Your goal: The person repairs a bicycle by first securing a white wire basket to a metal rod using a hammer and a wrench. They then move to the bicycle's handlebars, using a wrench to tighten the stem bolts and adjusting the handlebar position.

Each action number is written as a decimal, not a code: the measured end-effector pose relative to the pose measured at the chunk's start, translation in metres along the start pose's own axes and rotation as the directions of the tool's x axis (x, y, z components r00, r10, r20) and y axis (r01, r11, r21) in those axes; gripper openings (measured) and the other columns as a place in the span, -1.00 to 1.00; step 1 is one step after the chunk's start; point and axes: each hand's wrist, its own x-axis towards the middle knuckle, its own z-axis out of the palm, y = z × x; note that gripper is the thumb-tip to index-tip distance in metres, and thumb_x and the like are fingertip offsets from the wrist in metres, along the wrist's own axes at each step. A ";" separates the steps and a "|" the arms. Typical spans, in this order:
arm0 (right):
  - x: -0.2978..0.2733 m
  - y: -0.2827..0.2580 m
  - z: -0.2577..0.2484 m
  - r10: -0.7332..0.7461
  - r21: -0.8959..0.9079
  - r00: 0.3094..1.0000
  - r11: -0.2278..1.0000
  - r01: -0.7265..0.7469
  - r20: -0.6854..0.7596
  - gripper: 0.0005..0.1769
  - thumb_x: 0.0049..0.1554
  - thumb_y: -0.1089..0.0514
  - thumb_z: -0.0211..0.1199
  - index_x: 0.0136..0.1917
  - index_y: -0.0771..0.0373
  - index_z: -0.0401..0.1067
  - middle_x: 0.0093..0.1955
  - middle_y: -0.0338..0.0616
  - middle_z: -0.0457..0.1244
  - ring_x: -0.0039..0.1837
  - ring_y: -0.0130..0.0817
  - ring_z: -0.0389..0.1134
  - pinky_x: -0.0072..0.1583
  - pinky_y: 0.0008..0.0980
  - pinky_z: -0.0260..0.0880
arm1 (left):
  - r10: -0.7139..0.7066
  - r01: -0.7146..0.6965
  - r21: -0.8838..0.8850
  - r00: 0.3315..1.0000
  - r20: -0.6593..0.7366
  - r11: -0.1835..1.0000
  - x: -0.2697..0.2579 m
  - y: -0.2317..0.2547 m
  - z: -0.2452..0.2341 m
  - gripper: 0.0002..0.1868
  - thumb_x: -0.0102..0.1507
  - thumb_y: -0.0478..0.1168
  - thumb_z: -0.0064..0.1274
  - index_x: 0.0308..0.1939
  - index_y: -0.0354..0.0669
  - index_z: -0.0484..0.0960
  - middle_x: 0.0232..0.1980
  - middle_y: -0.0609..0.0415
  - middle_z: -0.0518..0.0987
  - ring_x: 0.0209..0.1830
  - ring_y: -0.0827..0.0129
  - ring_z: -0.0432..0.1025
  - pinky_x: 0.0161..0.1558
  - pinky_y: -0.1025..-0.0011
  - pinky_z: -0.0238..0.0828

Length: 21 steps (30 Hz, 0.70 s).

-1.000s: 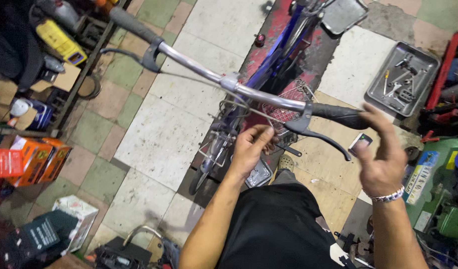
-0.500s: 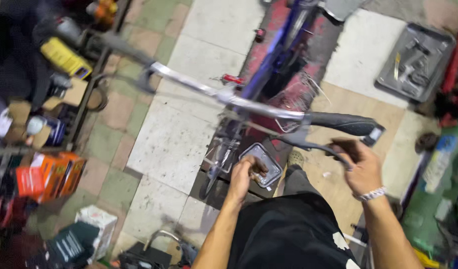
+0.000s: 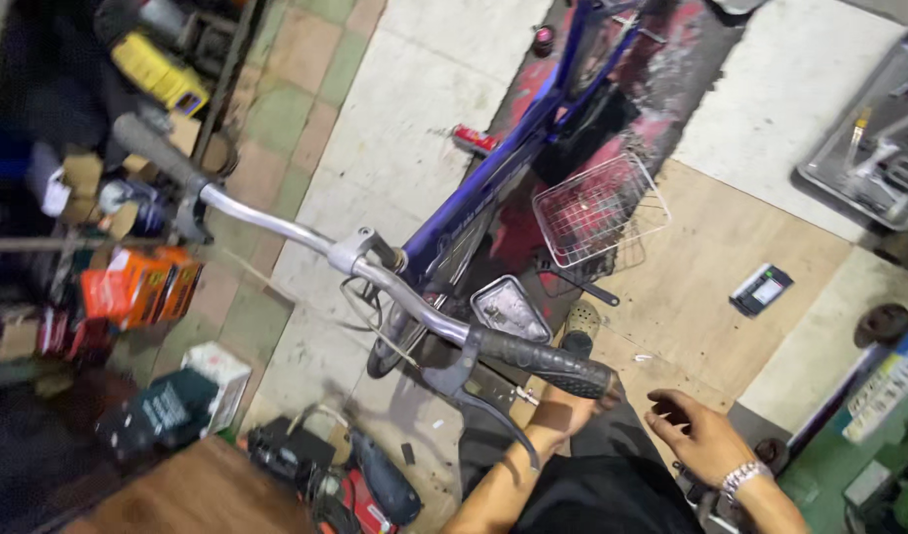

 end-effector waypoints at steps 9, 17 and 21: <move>0.009 0.010 -0.086 -0.153 -0.005 0.986 0.988 0.153 -0.071 -0.52 0.12 -0.08 0.27 0.27 0.08 0.44 0.11 -0.10 0.45 0.11 -0.22 0.51 0.16 -0.26 0.49 | 0.068 -0.048 0.127 0.985 -0.161 0.991 0.026 0.055 0.058 -0.72 0.33 -0.12 0.08 -0.01 -0.26 0.63 -0.21 0.06 0.69 -0.28 0.45 0.55 -0.24 0.50 0.47; -0.021 0.039 -0.151 -0.284 -0.029 0.948 0.959 0.283 -0.141 -0.51 0.08 -0.02 0.32 0.25 0.19 0.44 0.05 0.02 0.44 0.08 -0.10 0.49 0.16 -0.22 0.45 | 0.086 -0.062 0.128 0.979 -0.187 0.990 0.072 0.073 0.123 -0.74 0.32 -0.16 0.06 -0.05 -0.26 0.67 -0.23 0.08 0.70 -0.29 0.46 0.53 -0.25 0.48 0.39; -0.029 0.078 -0.180 -0.283 0.016 0.943 0.957 0.290 -0.178 -0.52 0.07 0.01 0.33 0.22 0.25 0.45 0.08 0.06 0.41 0.08 -0.08 0.48 0.13 -0.19 0.44 | -0.013 0.042 0.138 0.980 -0.201 0.990 0.092 0.056 0.159 -0.73 0.30 -0.12 0.06 -0.05 -0.22 0.69 -0.22 0.10 0.70 -0.27 0.47 0.55 -0.22 0.48 0.44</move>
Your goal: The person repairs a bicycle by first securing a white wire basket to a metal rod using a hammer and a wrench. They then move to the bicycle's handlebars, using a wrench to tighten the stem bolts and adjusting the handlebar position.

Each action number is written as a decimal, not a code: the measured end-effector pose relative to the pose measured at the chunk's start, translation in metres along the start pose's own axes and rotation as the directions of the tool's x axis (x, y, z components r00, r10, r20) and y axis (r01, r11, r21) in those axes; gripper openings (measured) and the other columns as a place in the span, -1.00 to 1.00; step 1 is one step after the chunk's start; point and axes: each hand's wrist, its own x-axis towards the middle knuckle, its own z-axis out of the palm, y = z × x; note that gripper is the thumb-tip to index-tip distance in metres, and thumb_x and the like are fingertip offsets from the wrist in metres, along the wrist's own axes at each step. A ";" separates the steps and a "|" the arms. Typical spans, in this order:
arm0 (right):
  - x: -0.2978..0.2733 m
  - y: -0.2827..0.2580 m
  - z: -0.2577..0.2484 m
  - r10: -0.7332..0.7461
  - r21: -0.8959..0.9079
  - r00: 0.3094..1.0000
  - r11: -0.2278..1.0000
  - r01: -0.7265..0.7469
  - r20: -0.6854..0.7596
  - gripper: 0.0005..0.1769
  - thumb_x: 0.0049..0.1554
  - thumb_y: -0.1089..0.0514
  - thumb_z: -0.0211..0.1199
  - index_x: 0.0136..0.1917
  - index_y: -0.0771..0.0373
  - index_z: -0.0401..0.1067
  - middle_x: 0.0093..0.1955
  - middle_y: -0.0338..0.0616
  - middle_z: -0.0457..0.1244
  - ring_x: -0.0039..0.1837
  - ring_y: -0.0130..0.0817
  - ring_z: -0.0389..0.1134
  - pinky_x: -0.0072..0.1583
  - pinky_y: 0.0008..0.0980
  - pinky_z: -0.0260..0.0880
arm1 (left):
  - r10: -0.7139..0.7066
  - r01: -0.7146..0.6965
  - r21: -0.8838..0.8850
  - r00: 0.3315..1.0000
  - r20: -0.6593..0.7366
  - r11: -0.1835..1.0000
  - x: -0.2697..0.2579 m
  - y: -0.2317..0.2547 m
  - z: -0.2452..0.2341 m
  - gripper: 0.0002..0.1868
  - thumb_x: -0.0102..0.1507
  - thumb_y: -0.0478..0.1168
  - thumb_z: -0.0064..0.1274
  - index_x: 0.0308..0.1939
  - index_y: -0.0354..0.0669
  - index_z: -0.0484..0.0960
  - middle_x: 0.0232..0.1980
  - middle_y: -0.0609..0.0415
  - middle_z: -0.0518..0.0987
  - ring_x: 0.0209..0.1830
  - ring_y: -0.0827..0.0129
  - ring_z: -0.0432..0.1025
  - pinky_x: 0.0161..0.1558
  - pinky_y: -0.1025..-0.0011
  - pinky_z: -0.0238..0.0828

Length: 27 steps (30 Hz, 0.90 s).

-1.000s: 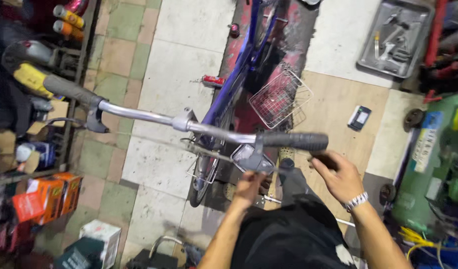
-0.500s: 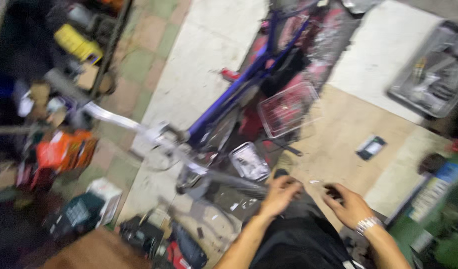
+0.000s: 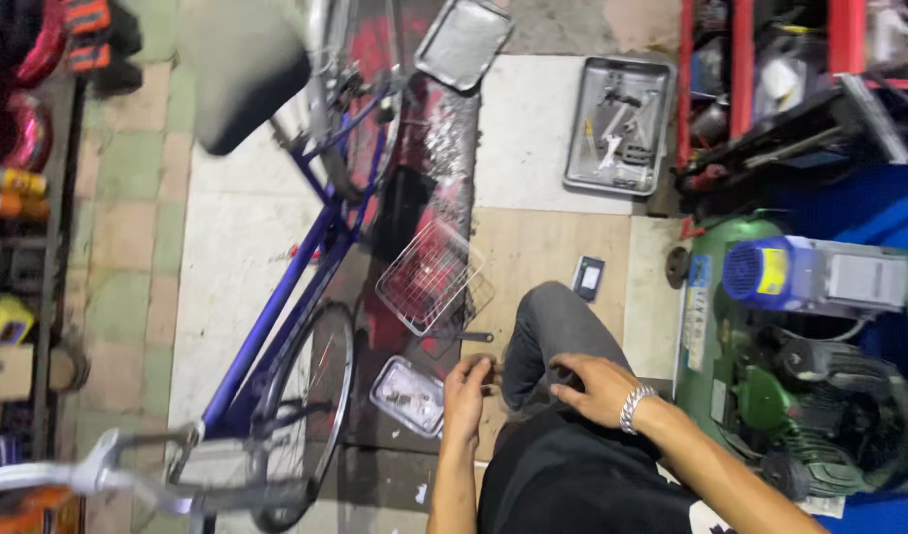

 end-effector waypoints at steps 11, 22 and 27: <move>0.135 0.101 -0.179 0.202 0.097 0.976 0.976 -0.194 -0.083 -0.41 0.06 -0.05 0.34 0.31 0.19 0.40 -0.01 0.04 0.41 0.02 -0.08 0.46 0.11 -0.22 0.45 | -0.172 0.114 0.240 0.956 0.236 0.964 0.200 0.112 0.178 -0.72 0.30 -0.13 0.02 -0.08 -0.26 0.66 -0.25 0.04 0.72 -0.33 0.39 0.56 -0.27 0.42 0.43; 0.270 0.141 -0.493 0.319 0.384 0.849 0.911 -0.152 -0.421 -0.42 0.11 -0.10 0.26 0.33 0.17 0.40 0.12 -0.06 0.45 0.13 -0.25 0.50 0.15 -0.28 0.49 | 0.020 -0.120 0.220 0.911 0.412 0.968 0.438 0.381 0.399 -0.75 0.33 -0.18 0.02 -0.06 -0.30 0.65 -0.26 0.08 0.70 -0.31 0.46 0.53 -0.26 0.50 0.41; 0.344 0.200 -0.526 0.603 0.483 0.722 0.771 -0.416 -0.339 -0.41 0.10 -0.13 0.28 0.35 0.08 0.40 0.15 -0.09 0.47 0.18 -0.23 0.51 0.22 -0.28 0.47 | -0.073 -0.101 0.330 0.877 0.475 0.939 0.569 0.410 0.464 -0.77 0.37 -0.17 0.07 -0.12 -0.31 0.67 -0.30 0.04 0.62 -0.36 0.45 0.47 -0.30 0.47 0.38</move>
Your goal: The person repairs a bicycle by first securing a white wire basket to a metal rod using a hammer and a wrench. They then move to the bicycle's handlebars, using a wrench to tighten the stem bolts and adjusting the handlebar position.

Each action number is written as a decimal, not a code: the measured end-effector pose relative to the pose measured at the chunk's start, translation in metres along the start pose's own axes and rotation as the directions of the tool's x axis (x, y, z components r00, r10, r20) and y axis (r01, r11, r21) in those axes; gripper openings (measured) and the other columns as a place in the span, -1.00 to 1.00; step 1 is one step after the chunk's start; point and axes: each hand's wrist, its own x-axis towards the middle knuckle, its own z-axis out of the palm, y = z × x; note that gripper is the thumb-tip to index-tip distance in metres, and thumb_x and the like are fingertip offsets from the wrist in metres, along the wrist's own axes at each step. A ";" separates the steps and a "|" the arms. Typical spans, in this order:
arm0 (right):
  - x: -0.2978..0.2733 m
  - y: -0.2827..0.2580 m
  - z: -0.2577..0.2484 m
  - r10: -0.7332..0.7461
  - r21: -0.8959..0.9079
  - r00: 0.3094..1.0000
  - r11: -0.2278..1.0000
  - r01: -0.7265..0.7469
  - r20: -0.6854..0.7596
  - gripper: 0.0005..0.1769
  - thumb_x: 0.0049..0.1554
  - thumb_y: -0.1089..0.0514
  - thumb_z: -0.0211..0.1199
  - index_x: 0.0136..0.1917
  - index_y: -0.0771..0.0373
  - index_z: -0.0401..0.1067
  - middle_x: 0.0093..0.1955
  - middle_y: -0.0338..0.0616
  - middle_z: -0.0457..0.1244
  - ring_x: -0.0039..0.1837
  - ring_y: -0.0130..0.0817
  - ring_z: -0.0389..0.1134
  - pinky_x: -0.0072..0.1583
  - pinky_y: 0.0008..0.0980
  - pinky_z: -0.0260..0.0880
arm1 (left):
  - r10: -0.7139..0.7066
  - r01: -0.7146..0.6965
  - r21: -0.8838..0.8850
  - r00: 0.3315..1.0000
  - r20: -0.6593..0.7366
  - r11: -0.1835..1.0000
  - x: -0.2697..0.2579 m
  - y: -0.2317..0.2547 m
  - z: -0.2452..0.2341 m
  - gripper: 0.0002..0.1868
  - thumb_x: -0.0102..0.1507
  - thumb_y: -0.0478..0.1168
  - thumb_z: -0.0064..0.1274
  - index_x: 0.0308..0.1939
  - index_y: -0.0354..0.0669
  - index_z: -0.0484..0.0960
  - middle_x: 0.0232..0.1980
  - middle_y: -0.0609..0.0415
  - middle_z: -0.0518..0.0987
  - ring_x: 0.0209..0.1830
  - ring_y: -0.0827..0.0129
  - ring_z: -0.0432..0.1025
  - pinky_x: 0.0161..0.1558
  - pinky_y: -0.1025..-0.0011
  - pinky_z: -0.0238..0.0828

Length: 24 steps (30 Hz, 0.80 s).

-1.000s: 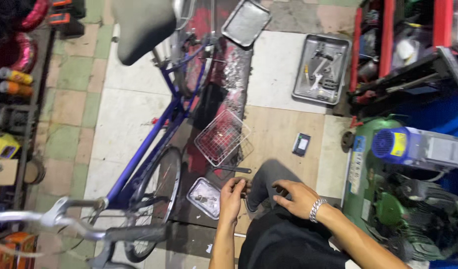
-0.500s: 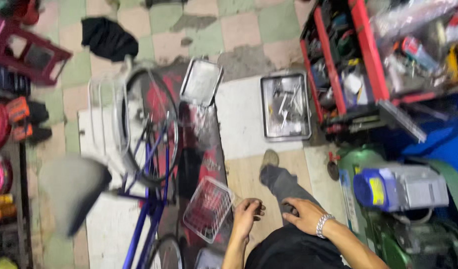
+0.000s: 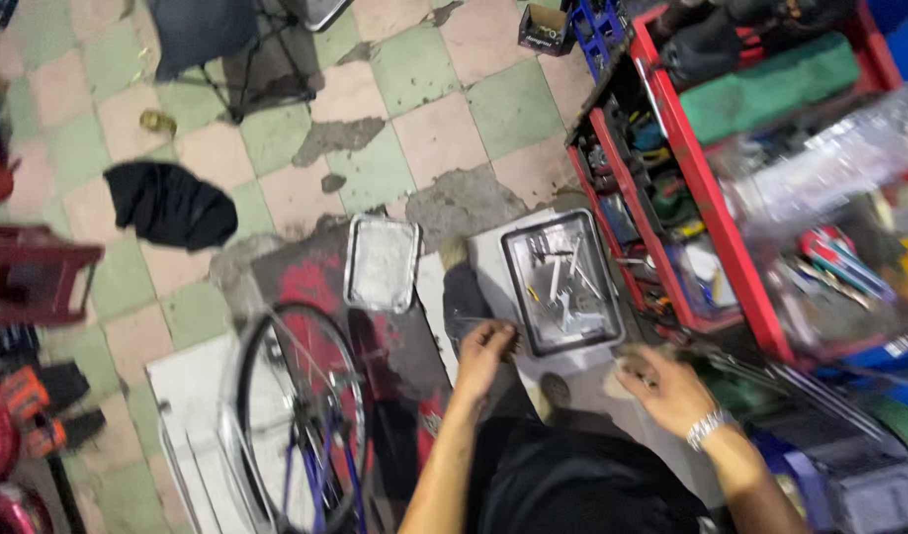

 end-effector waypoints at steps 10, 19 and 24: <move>0.158 -0.189 0.015 0.089 0.237 0.993 0.969 -0.068 -0.078 -0.50 0.11 -0.08 0.32 0.26 0.16 0.47 0.13 -0.08 0.44 0.16 -0.20 0.46 0.18 -0.30 0.44 | -0.287 0.226 0.225 0.912 0.292 0.948 0.285 0.128 -0.038 -0.81 0.34 -0.22 -0.02 -0.14 -0.24 0.66 -0.25 0.07 0.69 -0.35 0.45 0.52 -0.25 0.45 0.44; 0.214 -0.272 -0.036 0.452 0.532 0.889 0.773 -0.347 -0.077 -0.53 0.12 -0.01 0.31 0.27 0.14 0.47 0.02 -0.14 0.50 0.07 -0.37 0.54 0.16 -0.39 0.50 | -0.108 -0.399 0.787 0.859 0.500 0.470 0.500 0.181 0.008 -0.66 0.21 -0.10 0.15 -0.05 -0.23 0.73 -0.07 -0.21 0.70 -0.06 0.02 0.58 -0.04 0.17 0.48; 0.299 -0.260 0.005 0.656 0.688 0.755 0.553 -0.469 -0.013 -0.55 0.10 -0.01 0.31 0.22 0.19 0.49 0.02 -0.09 0.50 0.03 -0.31 0.55 0.14 -0.34 0.52 | -0.213 -0.421 0.762 0.790 0.574 0.492 0.631 0.154 0.077 -0.66 0.16 -0.09 0.22 -0.05 -0.19 0.68 -0.12 -0.11 0.72 -0.09 0.04 0.63 -0.03 0.15 0.53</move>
